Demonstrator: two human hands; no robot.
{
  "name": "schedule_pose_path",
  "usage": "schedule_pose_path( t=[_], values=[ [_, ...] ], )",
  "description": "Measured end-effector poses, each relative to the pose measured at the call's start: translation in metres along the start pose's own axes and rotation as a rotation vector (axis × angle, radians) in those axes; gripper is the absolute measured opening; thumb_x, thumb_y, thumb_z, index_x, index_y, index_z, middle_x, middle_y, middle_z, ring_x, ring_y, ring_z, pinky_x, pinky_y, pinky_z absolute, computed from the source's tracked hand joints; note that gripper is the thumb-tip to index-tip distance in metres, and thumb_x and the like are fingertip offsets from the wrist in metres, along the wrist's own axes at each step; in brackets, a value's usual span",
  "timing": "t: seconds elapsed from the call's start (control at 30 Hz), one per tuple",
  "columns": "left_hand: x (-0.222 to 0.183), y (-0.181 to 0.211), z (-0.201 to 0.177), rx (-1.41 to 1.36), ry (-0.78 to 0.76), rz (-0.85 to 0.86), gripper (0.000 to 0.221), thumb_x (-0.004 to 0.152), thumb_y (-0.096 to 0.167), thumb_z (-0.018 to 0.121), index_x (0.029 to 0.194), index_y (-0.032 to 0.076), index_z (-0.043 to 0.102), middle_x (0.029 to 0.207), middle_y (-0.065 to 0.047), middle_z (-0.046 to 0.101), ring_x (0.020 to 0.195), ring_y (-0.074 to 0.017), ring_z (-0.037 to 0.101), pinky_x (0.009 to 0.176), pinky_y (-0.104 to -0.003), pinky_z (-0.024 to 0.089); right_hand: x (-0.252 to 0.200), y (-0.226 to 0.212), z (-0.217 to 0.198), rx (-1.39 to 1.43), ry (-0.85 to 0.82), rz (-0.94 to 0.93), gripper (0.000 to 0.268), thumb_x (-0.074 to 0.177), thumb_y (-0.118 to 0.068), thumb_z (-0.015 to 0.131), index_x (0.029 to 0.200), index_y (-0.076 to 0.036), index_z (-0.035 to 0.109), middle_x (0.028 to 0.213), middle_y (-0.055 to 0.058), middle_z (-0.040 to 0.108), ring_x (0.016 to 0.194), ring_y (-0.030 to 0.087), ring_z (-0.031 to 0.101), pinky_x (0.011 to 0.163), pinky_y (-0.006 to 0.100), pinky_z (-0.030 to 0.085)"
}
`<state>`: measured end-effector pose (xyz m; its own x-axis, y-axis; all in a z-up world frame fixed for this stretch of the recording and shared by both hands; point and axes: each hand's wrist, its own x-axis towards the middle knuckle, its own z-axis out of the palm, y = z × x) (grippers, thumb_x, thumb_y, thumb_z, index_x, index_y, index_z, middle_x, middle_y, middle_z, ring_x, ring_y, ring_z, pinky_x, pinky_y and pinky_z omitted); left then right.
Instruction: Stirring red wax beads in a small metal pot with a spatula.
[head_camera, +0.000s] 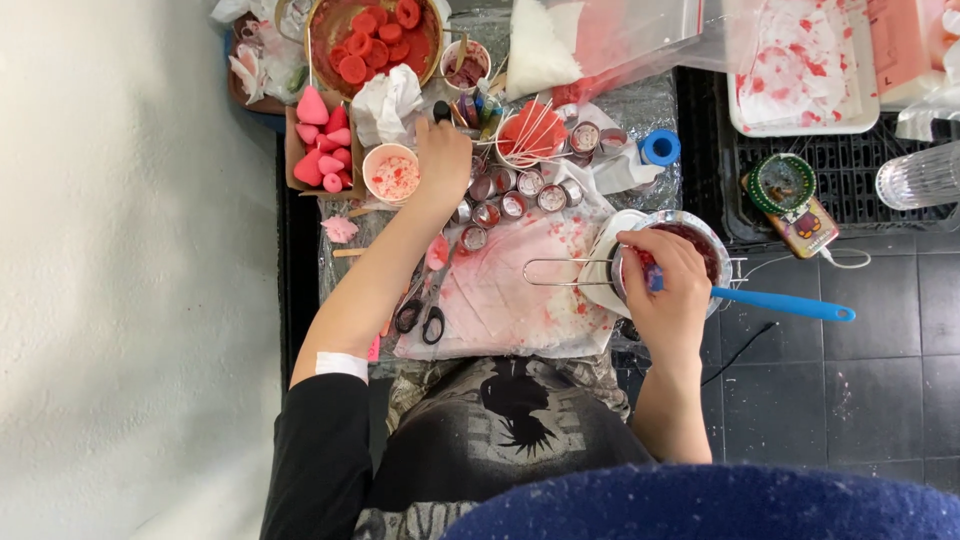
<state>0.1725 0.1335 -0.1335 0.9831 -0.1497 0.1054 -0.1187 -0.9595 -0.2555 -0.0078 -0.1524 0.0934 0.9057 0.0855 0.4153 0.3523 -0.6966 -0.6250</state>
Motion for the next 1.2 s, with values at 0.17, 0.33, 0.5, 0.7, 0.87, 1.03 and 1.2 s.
schedule_pose_path(
  t=[0.17,0.33,0.5,0.7,0.87,1.03,1.2],
  values=[
    [-0.009,-0.011,-0.051,0.026,0.126,-0.037,0.016,0.078,0.017,0.066,0.083,0.011,0.080,0.098,-0.011,0.067,0.105,-0.0305,0.058,0.102,-0.052,0.032,-0.004,0.001,-0.001,0.022,-0.024,0.016,0.018,0.093,0.001,0.073,0.110,-0.006,0.073,0.109,0.011,0.073,0.111,0.030,0.069,0.098,0.039,0.053],
    [-0.025,-0.031,-0.067,-0.078,0.217,-0.012,0.009,0.081,0.015,0.072,0.082,0.010,0.079,0.104,-0.011,0.063,0.111,-0.0318,0.055,0.110,-0.057,0.030,-0.005,-0.001,0.002,0.082,-0.074,-0.001,0.020,0.093,0.001,0.073,0.112,-0.006,0.073,0.112,0.011,0.073,0.113,0.029,0.068,0.101,0.039,0.053],
    [-0.045,-0.061,-0.138,-0.480,0.301,0.033,0.022,0.081,0.023,0.081,0.092,0.006,0.072,0.098,-0.009,0.065,0.097,-0.0272,0.063,0.098,-0.056,0.039,-0.002,0.000,0.010,0.093,-0.087,-0.023,0.019,0.094,0.000,0.074,0.113,-0.006,0.073,0.113,0.012,0.074,0.114,0.029,0.069,0.100,0.038,0.053],
    [-0.085,-0.018,-0.185,-1.560,0.099,0.229,0.025,0.094,0.012,0.071,0.118,0.006,0.066,0.108,-0.003,0.071,0.087,-0.0109,0.070,0.077,-0.027,0.054,-0.002,-0.004,0.014,0.273,-0.147,0.067,0.031,0.097,0.000,0.069,0.128,-0.001,0.063,0.121,0.013,0.074,0.116,0.022,0.070,0.102,0.033,0.052],
    [-0.101,0.049,-0.203,-1.825,0.049,0.372,0.028,0.096,0.011,0.069,0.123,0.007,0.065,0.115,-0.002,0.071,0.103,-0.0126,0.069,0.092,-0.028,0.053,-0.021,0.033,0.015,0.636,-0.191,0.318,0.025,0.106,0.000,0.054,0.131,0.002,0.053,0.117,0.013,0.072,0.105,0.016,0.070,0.090,0.026,0.055],
    [-0.101,0.073,-0.222,-1.752,0.057,0.436,0.030,0.092,0.015,0.072,0.120,0.010,0.066,0.111,-0.002,0.072,0.104,-0.0139,0.070,0.095,-0.029,0.053,-0.034,0.054,-0.001,0.889,-0.108,0.393,0.014,0.109,-0.004,0.047,0.122,0.000,0.050,0.106,0.013,0.074,0.089,0.015,0.074,0.084,0.027,0.058],
    [-0.102,0.087,-0.246,-1.469,0.083,0.512,0.031,0.086,0.019,0.077,0.114,0.011,0.068,0.103,0.000,0.073,0.094,-0.0145,0.069,0.096,-0.035,0.042,-0.045,0.078,-0.006,0.791,-0.036,0.380,0.007,0.109,0.001,0.055,0.116,0.000,0.052,0.097,0.009,0.068,0.081,0.011,0.065,0.074,0.024,0.054]
  ],
)
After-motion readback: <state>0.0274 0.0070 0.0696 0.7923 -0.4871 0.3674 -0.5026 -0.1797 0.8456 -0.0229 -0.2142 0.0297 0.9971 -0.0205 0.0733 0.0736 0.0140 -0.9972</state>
